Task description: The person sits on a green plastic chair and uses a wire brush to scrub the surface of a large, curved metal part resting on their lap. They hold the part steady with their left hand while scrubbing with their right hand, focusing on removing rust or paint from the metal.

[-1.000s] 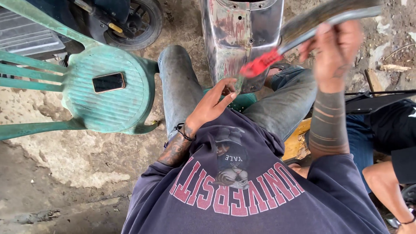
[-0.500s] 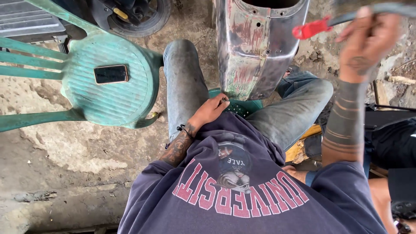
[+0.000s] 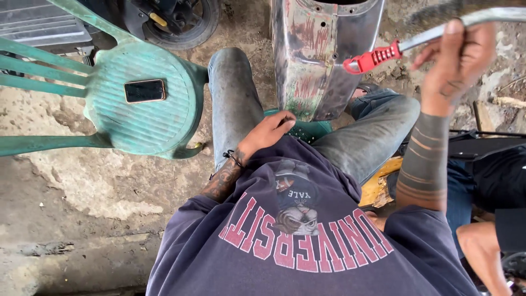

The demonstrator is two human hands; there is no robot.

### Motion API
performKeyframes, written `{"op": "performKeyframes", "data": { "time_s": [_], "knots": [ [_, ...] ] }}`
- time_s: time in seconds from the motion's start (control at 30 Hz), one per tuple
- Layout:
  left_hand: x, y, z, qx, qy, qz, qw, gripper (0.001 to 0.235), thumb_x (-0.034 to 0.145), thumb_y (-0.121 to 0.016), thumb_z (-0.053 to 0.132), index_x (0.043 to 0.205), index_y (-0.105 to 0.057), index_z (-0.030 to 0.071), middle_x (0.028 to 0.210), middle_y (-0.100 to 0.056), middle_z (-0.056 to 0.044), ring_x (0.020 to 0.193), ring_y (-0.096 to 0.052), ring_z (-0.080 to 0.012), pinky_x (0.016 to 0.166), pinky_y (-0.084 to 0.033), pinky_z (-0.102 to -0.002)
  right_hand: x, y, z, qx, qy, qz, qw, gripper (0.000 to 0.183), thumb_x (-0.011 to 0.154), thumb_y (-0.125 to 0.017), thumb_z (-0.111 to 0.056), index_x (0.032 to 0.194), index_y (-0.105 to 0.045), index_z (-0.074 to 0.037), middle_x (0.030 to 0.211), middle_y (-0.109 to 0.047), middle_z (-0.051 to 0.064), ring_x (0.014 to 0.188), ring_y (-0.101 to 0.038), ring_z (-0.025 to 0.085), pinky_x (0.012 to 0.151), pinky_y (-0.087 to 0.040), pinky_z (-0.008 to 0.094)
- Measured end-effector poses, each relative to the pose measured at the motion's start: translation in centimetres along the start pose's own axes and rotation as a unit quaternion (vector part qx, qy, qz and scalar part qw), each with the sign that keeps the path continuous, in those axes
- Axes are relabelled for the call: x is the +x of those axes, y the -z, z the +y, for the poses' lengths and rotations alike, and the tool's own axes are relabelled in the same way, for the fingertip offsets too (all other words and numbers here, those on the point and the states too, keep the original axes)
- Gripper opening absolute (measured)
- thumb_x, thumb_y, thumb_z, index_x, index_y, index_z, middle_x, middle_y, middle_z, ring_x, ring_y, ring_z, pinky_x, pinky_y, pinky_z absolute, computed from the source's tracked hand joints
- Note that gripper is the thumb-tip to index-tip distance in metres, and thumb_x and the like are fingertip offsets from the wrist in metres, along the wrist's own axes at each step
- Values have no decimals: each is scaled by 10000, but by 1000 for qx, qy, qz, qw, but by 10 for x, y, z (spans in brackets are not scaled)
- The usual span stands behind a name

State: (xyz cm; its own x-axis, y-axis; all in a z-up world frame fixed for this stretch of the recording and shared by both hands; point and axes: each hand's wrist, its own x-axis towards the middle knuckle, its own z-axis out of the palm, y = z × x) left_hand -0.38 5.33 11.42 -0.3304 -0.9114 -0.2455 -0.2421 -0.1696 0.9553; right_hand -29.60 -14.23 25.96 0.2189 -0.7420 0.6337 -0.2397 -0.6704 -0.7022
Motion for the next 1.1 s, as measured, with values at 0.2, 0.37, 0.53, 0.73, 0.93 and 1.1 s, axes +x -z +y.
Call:
{"op": "performKeyframes", "data": {
  "time_s": [0.2,0.37,0.53,0.73,0.93,1.1],
  "knots": [
    [-12,-8,98,-48,-156,11,987,488,1121,-496,392,1530,-431,134,1174,-638,-52,1046,-669,-246,985,-543,-431,-45,29,-79,139,-109,23,984,273,1258,-481,-250,1100,-343,-76,749,-324,98,552,-494,246,486,-467,368],
    [-28,-37,129,-25,-292,50,955,562,1097,-704,247,1561,-395,174,1311,-667,-35,1097,-710,-193,1004,-591,-362,-70,39,-117,170,-152,113,967,229,1200,-525,-299,1130,-403,-119,677,-271,77,518,-446,245,474,-457,393],
    [-42,-35,138,-43,-307,65,949,404,1116,-633,291,1454,-490,121,1358,-625,-80,1167,-675,-253,1032,-560,-410,-81,34,-114,221,-157,116,955,167,1223,-491,-204,1356,-482,-103,733,-367,86,547,-512,278,467,-460,384],
    [-45,-24,135,-159,-266,33,950,284,1133,-581,249,1382,-515,130,1155,-699,-75,1051,-737,-227,978,-631,-378,-81,21,-126,202,-139,79,966,220,1184,-490,-228,1074,-353,-95,683,-277,60,507,-517,317,491,-520,417],
    [-49,-25,134,-265,-256,7,930,214,1146,-550,220,1317,-534,92,1111,-691,-96,1014,-733,-239,959,-668,-384,-89,23,-125,201,-132,71,968,255,1166,-509,-225,1051,-356,-56,611,-256,83,474,-504,337,478,-529,447],
    [-47,-26,134,-325,-256,18,910,147,1131,-566,178,1206,-573,52,1080,-719,-111,957,-740,-253,920,-662,-404,-120,35,-97,270,-133,115,947,168,1166,-520,-103,1101,-383,-176,842,-536,46,478,-463,316,532,-574,512]
  ]
}}
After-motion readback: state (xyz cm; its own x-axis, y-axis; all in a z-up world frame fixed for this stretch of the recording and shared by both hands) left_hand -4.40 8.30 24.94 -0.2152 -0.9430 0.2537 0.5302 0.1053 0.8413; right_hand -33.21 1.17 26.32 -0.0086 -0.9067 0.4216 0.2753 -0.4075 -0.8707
